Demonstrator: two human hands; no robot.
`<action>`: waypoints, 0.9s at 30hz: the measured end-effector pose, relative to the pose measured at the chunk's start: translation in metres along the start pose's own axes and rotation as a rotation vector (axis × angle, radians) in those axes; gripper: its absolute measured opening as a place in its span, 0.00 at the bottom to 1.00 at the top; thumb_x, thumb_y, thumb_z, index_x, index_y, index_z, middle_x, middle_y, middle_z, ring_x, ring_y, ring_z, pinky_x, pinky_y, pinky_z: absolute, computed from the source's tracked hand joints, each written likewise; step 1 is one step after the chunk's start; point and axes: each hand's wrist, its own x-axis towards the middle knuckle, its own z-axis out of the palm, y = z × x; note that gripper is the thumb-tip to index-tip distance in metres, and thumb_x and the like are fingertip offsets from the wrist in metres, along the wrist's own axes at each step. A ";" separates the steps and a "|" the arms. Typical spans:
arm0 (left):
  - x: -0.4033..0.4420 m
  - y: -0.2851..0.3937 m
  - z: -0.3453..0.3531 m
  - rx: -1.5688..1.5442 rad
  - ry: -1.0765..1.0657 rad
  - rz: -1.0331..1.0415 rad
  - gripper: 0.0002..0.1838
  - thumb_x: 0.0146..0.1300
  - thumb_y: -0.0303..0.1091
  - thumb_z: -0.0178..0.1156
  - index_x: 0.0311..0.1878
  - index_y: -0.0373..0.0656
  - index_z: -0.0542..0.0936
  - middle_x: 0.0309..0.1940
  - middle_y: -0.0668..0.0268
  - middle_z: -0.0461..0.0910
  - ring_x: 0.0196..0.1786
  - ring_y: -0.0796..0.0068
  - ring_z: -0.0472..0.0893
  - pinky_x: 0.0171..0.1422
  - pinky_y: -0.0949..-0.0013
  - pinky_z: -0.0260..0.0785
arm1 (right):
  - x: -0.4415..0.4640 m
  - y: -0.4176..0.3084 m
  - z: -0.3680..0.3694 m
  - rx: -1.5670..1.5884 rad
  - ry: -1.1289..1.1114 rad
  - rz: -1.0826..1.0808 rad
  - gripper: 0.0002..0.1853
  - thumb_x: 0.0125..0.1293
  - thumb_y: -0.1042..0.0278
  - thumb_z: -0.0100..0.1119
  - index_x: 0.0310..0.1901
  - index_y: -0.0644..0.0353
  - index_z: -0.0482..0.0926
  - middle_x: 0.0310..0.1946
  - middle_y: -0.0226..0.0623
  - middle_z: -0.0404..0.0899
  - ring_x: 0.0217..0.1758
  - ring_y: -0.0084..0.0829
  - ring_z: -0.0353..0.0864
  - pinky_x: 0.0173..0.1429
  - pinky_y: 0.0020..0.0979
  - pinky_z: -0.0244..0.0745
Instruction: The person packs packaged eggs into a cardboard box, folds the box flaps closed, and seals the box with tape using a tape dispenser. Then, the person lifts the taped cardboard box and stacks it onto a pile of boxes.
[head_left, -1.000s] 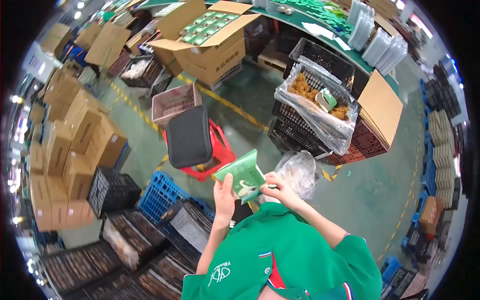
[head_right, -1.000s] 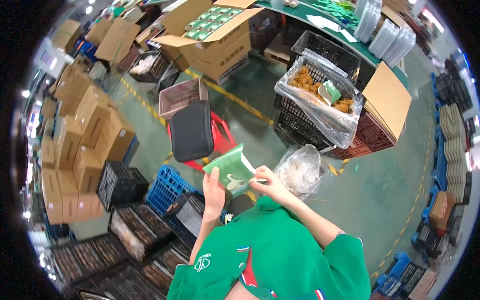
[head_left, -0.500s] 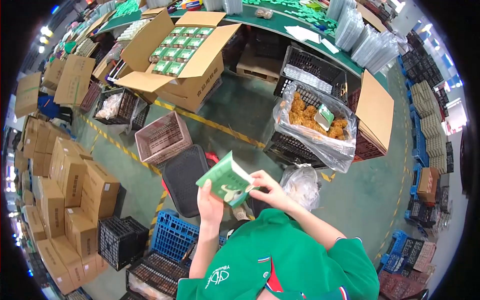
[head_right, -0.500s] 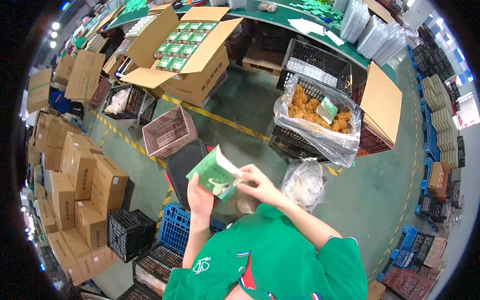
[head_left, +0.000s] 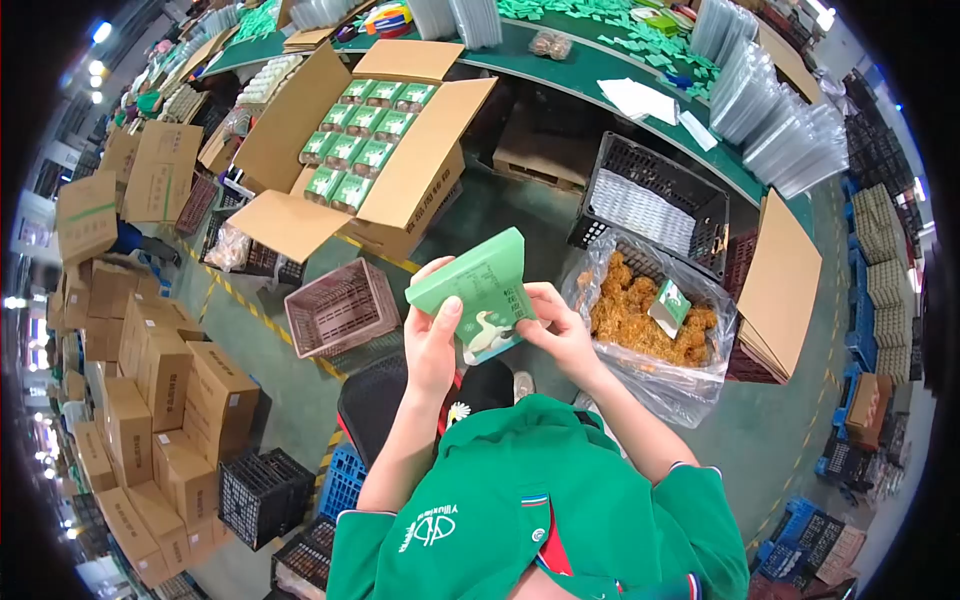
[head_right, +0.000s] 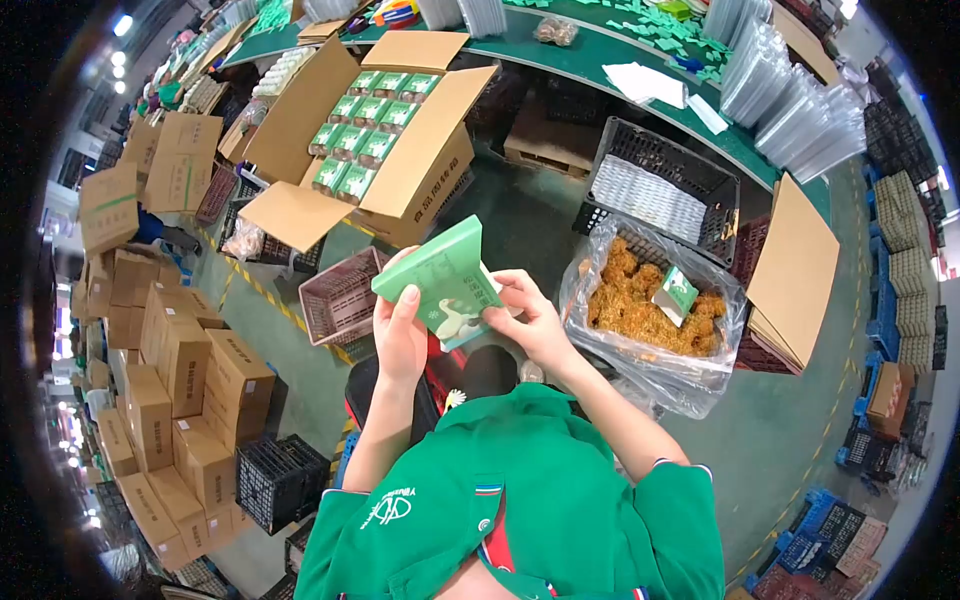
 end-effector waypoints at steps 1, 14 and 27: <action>0.015 -0.003 -0.001 -0.008 -0.042 -0.031 0.27 0.64 0.37 0.56 0.63 0.37 0.63 0.58 0.61 0.69 0.60 0.72 0.69 0.65 0.67 0.60 | 0.006 0.003 -0.006 0.017 0.033 -0.006 0.17 0.59 0.60 0.61 0.43 0.64 0.80 0.55 0.36 0.68 0.60 0.30 0.66 0.63 0.33 0.59; 0.286 -0.120 -0.164 1.654 -0.243 0.190 0.39 0.46 0.45 0.69 0.62 0.45 0.66 0.67 0.60 0.58 0.65 0.52 0.61 0.66 0.55 0.56 | 0.142 0.054 -0.059 0.447 0.765 -0.029 0.15 0.64 0.76 0.52 0.51 0.71 0.74 0.54 0.33 0.68 0.60 0.25 0.66 0.64 0.25 0.57; 0.349 -0.075 -0.196 1.522 -0.368 -0.006 0.38 0.43 0.23 0.53 0.65 0.44 0.63 0.65 0.59 0.62 0.62 0.51 0.64 0.64 0.53 0.61 | 0.311 0.069 -0.061 0.320 0.588 0.157 0.15 0.64 0.76 0.51 0.51 0.73 0.72 0.51 0.36 0.72 0.53 0.25 0.70 0.60 0.25 0.61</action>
